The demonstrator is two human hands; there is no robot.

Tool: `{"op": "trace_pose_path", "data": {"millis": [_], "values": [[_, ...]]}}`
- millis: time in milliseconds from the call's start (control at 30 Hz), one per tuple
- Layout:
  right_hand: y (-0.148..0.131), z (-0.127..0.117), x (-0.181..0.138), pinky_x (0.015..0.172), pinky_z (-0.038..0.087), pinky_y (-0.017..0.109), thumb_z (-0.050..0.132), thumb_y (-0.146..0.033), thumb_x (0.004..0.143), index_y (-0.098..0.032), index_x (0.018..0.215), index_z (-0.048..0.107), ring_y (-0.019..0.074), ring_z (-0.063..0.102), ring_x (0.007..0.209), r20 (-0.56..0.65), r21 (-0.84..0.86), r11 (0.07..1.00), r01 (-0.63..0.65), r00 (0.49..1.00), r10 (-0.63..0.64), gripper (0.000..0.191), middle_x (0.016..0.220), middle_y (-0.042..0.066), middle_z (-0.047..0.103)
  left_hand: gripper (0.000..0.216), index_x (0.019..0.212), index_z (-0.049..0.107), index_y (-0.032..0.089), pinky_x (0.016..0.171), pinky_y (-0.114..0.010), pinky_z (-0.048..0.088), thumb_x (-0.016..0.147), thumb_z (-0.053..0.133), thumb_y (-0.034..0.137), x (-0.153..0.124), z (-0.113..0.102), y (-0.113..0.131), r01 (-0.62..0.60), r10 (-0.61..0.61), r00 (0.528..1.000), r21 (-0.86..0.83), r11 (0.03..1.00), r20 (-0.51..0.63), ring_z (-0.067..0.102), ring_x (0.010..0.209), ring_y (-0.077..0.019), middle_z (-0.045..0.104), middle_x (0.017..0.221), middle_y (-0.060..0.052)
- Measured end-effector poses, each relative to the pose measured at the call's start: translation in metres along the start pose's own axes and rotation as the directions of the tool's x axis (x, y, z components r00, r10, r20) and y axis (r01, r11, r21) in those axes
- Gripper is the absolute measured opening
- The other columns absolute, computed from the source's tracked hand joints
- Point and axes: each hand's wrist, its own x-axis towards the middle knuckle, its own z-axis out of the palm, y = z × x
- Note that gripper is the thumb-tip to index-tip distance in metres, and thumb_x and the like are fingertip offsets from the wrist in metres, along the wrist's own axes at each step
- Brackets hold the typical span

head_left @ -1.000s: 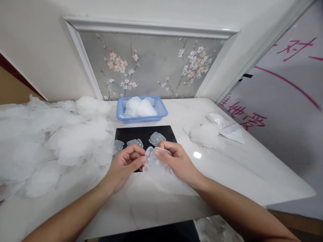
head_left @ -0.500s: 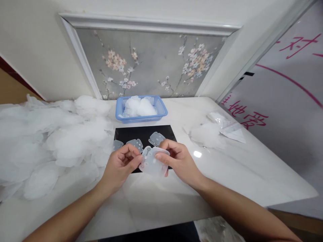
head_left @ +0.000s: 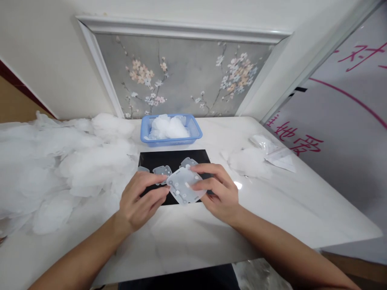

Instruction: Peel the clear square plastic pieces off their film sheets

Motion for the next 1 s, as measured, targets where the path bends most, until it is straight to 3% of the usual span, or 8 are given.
{"op": "trace_pose_path", "data": {"millis": [400,500,533,600,700,833,933,1000], "values": [[0.002,0.0,0.0,0.073,0.053,0.036,0.059,-0.002,0.08,-0.024,0.087,0.058,0.0209,0.062,0.095,-0.005,0.026,0.998,0.056,0.998,-0.056,0.024,0.106,0.008,0.062,0.025,0.092,0.061,0.018,0.065,-0.033,0.053,0.074,0.067,0.003,0.004,0.0,0.005,-0.046,0.046,0.999,0.017,0.999,-0.019,0.062,0.079,-0.0176,0.066,0.1,-0.01],[0.004,0.001,0.001,0.073,0.051,0.034,0.058,-0.007,0.083,-0.023,0.086,0.057,0.0187,0.064,0.084,0.171,0.067,0.994,-0.087,0.983,0.075,0.016,0.091,0.005,0.067,0.021,0.09,0.059,0.019,0.068,-0.032,0.052,0.078,0.062,0.002,0.006,0.003,0.002,0.008,-0.008,0.999,0.006,1.0,0.046,0.062,0.082,-0.0169,0.066,0.098,-0.009],[0.006,0.001,0.002,0.069,0.05,0.032,0.057,-0.01,0.085,-0.023,0.085,0.057,0.0168,0.064,0.075,0.282,0.073,0.98,-0.188,0.946,0.16,0.013,0.082,0.002,0.067,0.019,0.089,0.058,0.02,0.07,-0.032,0.051,0.08,0.06,0.003,0.007,0.004,-0.001,0.047,-0.048,0.993,0.013,0.999,0.104,0.062,0.082,-0.0164,0.067,0.096,-0.007],[0.015,-0.002,0.007,0.061,0.047,0.026,0.055,-0.016,0.089,-0.022,0.087,0.058,0.0134,0.06,0.063,0.509,0.025,0.922,-0.387,0.798,0.321,0.007,0.071,-0.002,0.064,0.014,0.086,0.058,0.021,0.073,-0.031,0.05,0.085,0.054,0.007,0.005,0.007,-0.011,0.135,-0.145,0.961,0.058,0.989,0.235,0.063,0.083,-0.0161,0.067,0.091,-0.004],[0.04,-0.021,0.017,0.059,0.043,0.024,0.048,-0.016,0.09,-0.021,0.087,0.061,0.0124,0.058,0.061,0.648,-0.151,0.857,-0.493,0.605,0.462,0.014,0.07,-0.002,0.063,0.011,0.089,0.061,0.022,0.078,-0.035,0.049,0.088,0.051,0.018,-0.004,0.013,-0.034,0.246,-0.29,0.884,0.163,0.955,0.367,0.063,0.088,-0.0201,0.067,0.097,-0.006],[0.085,-0.078,0.026,0.056,0.038,0.024,0.044,-0.017,0.087,-0.02,0.08,0.06,0.0133,0.052,0.055,0.448,-0.468,0.684,-0.559,0.517,0.729,0.018,0.058,-0.002,0.055,0.019,0.095,0.065,0.023,0.082,-0.043,0.048,0.086,0.05,0.031,-0.016,0.017,-0.061,0.383,-0.488,0.755,0.309,0.871,0.438,0.062,0.098,-0.0276,0.066,0.107,-0.009],[0.111,-0.123,0.023,0.054,0.036,0.025,0.043,-0.021,0.086,-0.019,0.081,0.059,0.014,0.049,0.054,0.098,-0.554,0.483,-0.678,0.523,0.847,0.016,0.058,-0.001,0.053,0.024,0.096,0.066,0.023,0.081,-0.044,0.047,0.084,0.049,0.036,-0.018,0.015,-0.068,0.443,-0.569,0.686,0.359,0.821,0.453,0.061,0.101,-0.0303,0.066,0.109,-0.009],[0.122,-0.14,0.018,0.055,0.037,0.025,0.042,-0.026,0.087,-0.018,0.08,0.058,0.0145,0.05,0.057,-0.02,-0.515,0.446,-0.732,0.53,0.848,0.019,0.063,0.0,0.056,0.025,0.096,0.066,0.023,0.082,-0.045,0.047,0.085,0.048,0.037,-0.017,0.014,-0.068,0.477,-0.594,0.654,0.355,0.804,0.467,0.061,0.101,-0.0302,0.066,0.109,-0.009]]}}
